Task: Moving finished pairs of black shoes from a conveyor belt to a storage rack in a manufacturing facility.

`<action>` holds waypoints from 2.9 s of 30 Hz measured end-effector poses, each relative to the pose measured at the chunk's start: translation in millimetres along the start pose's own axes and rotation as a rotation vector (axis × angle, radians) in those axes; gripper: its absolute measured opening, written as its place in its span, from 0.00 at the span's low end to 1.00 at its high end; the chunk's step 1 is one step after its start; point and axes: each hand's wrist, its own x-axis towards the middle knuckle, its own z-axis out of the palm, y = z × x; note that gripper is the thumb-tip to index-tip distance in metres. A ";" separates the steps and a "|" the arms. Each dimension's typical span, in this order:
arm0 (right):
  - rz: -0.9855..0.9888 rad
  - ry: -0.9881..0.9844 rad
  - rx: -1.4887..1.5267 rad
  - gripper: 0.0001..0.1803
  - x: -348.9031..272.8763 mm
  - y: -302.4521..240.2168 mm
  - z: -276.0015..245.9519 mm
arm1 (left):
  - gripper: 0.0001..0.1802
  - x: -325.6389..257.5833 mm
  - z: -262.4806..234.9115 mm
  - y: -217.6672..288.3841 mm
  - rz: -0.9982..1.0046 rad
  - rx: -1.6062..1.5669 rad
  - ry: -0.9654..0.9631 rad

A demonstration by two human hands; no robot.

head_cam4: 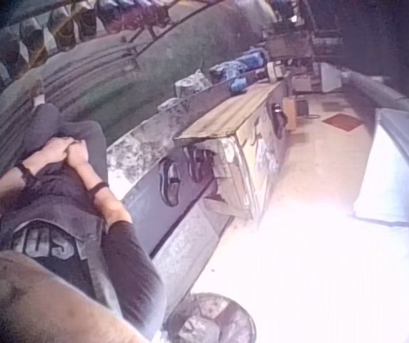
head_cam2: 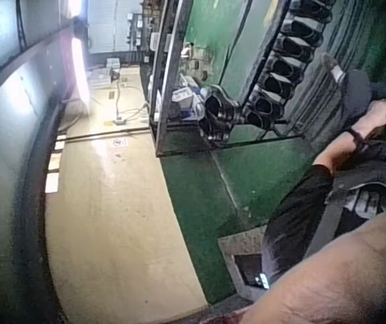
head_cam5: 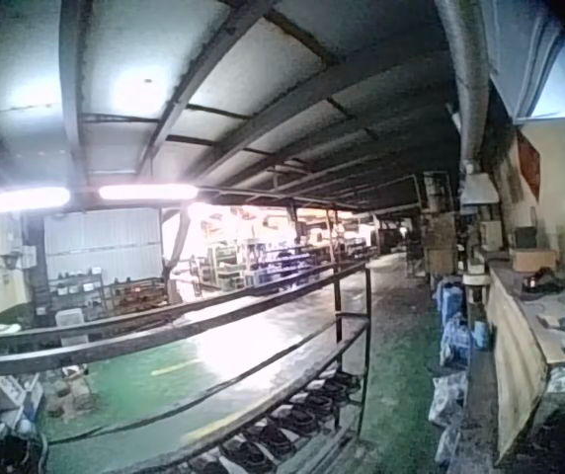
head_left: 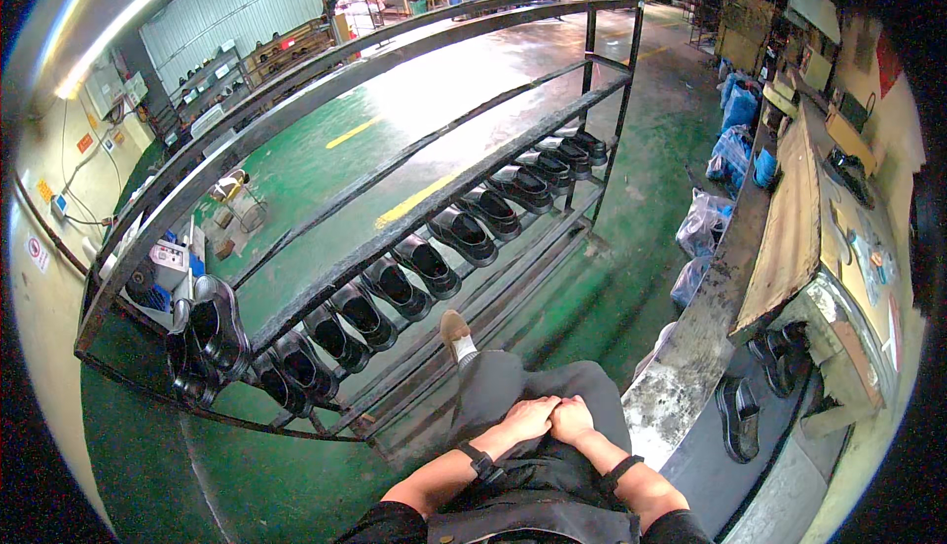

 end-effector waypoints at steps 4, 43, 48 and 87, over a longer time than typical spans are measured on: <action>-0.012 0.022 -0.011 0.12 -2.8 1.0 -1.3 | 0.24 -0.4 0.3 0.3 0.026 -0.007 0.026; -0.007 0.082 -0.003 0.09 -13.8 -1.0 6.6 | 0.24 2.6 20.1 -13.8 0.079 -0.015 0.013; -0.171 0.176 0.194 0.09 -5.0 9.1 -14.9 | 0.21 1.1 -13.2 -7.2 0.126 -0.098 0.110; 0.917 0.182 -0.322 0.06 -288.8 387.4 31.0 | 0.12 23.2 2.8 20.2 -0.043 0.077 -0.086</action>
